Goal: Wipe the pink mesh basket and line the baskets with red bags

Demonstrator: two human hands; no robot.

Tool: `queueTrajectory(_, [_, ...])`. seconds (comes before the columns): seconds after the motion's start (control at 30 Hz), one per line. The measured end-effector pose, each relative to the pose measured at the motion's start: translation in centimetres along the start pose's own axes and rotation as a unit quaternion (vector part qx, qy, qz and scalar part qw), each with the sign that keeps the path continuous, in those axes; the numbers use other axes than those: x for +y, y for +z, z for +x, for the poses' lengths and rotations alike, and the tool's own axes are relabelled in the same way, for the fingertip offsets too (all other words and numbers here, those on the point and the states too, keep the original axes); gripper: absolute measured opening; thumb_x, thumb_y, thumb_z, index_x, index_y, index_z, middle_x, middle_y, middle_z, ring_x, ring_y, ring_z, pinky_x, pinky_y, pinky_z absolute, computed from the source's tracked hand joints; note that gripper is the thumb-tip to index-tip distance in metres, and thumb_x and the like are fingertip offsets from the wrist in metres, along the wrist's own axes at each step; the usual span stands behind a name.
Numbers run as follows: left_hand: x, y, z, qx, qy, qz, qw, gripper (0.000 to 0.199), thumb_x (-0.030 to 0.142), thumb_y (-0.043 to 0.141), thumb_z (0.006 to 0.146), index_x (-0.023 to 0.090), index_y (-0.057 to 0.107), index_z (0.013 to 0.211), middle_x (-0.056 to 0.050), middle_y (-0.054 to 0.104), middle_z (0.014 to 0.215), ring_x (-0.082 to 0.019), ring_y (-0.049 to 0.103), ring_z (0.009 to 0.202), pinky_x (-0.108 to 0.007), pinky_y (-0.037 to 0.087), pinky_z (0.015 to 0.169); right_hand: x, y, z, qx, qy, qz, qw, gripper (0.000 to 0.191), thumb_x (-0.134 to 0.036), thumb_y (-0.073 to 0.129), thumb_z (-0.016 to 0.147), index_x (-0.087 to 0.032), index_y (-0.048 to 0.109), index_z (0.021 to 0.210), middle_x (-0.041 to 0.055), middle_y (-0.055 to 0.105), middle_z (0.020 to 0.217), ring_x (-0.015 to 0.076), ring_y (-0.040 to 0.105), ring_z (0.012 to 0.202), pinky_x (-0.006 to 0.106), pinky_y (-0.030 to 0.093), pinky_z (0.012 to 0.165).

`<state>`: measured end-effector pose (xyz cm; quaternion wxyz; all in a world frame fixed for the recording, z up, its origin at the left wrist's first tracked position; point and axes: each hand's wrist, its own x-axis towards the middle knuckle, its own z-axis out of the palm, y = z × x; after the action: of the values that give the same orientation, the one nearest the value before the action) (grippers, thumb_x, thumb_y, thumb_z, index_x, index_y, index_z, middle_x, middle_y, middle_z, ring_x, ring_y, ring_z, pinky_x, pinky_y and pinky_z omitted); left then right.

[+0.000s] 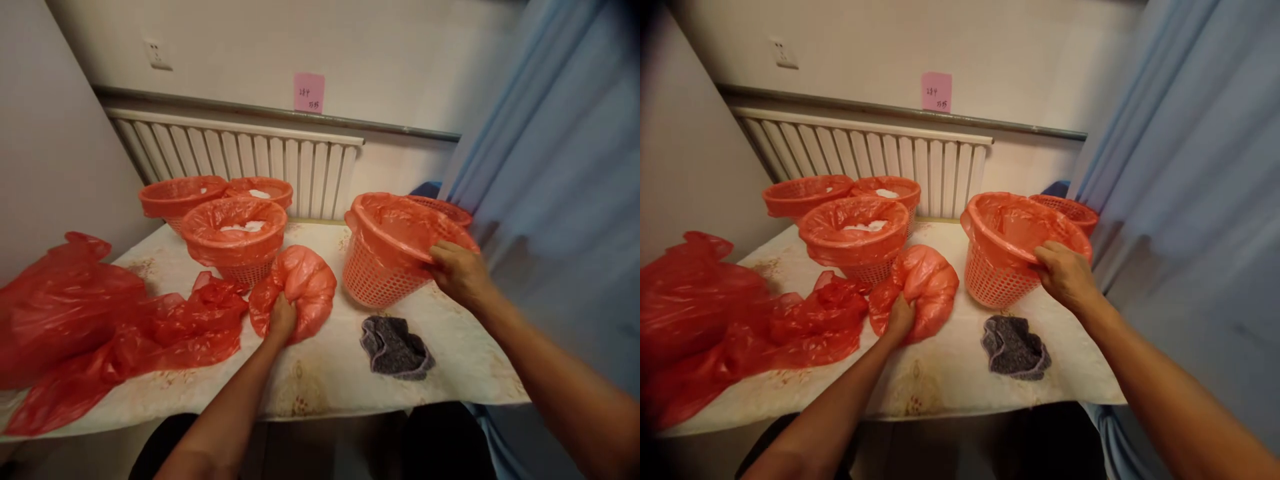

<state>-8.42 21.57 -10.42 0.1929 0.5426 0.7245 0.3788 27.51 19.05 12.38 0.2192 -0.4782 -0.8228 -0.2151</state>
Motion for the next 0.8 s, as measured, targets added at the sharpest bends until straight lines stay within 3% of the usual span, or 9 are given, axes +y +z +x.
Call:
queueTrajectory(0.17, [1.6,-0.7,-1.4,-0.01,0.01,0.014,1.0,0.04,0.024,0.054,0.086,0.009,0.053,0.123,-0.021,0.056,0.128,-0.031,0.052,0.123,-0.042,0.04,0.102,-3.2,-5.5,-4.6,0.03,-0.023,0.084,0.996,0.03,-0.03,0.048,0.09,-0.022,0.039,0.062,0.003,0.047,0.068,0.0177,0.046,0.064,0.03,0.032,0.059])
queueTrajectory(0.3, [2.0,-1.8,-3.5,-0.007,0.033,0.015,0.999,0.056,0.027,0.057,0.085,0.008,0.04,0.136,-0.023,0.044,0.139,-0.032,0.045,0.13,-0.042,0.038,0.106,-5.7,-7.8,-7.6,0.018,-0.012,0.168,0.986,0.029,-0.029,0.049,0.089,-0.023,0.041,0.062,0.0022,0.046,0.066,0.0172,0.046,0.062,0.031,0.033,0.058])
queueTrajectory(0.4, [1.6,-3.0,-5.4,0.019,0.049,0.017,0.998,0.061,0.022,0.057,0.083,0.01,0.035,0.139,-0.021,0.037,0.144,-0.032,0.036,0.136,-0.045,0.033,0.11,-7.1,-7.7,-9.6,0.005,-0.022,0.228,0.973,0.027,-0.025,0.05,0.088,-0.022,0.041,0.063,0.001,0.046,0.065,0.0163,0.046,0.062,0.03,0.034,0.058])
queueTrajectory(0.53, [0.9,-4.6,-8.3,0.048,0.068,-0.025,0.996,0.054,0.016,0.054,0.081,0.008,0.044,0.133,-0.02,0.043,0.137,-0.03,0.036,0.134,-0.047,0.029,0.113,-8.9,-6.1,-12.1,-0.029,-0.083,0.257,0.962,0.024,-0.018,0.045,0.091,-0.022,0.043,0.067,0.0011,0.046,0.069,0.0156,0.046,0.065,0.028,0.034,0.06])
queueTrajectory(0.67, [1.3,-5.7,-10.9,0.007,0.054,-0.105,0.993,0.035,0.016,0.053,0.078,0.014,0.059,0.113,-0.014,0.058,0.121,-0.029,0.048,0.122,-0.047,0.036,0.107,-10.4,-5.3,-13.5,-0.04,-0.119,0.188,0.974,0.028,-0.017,0.04,0.094,-0.021,0.043,0.066,0.002,0.046,0.07,0.0159,0.042,0.066,0.029,0.029,0.06])
queueTrajectory(0.8, [3.8,-6.9,-12.4,-0.049,0.065,-0.204,0.976,0.026,0.033,0.05,0.085,0.015,0.066,0.096,-0.009,0.069,0.097,-0.024,0.061,0.095,-0.038,0.05,0.087,-11.4,-5.2,-13.8,-0.044,-0.165,0.115,0.979,0.031,-0.01,0.037,0.093,-0.02,0.049,0.065,0.003,0.048,0.07,0.0168,0.039,0.066,0.032,0.027,0.061])
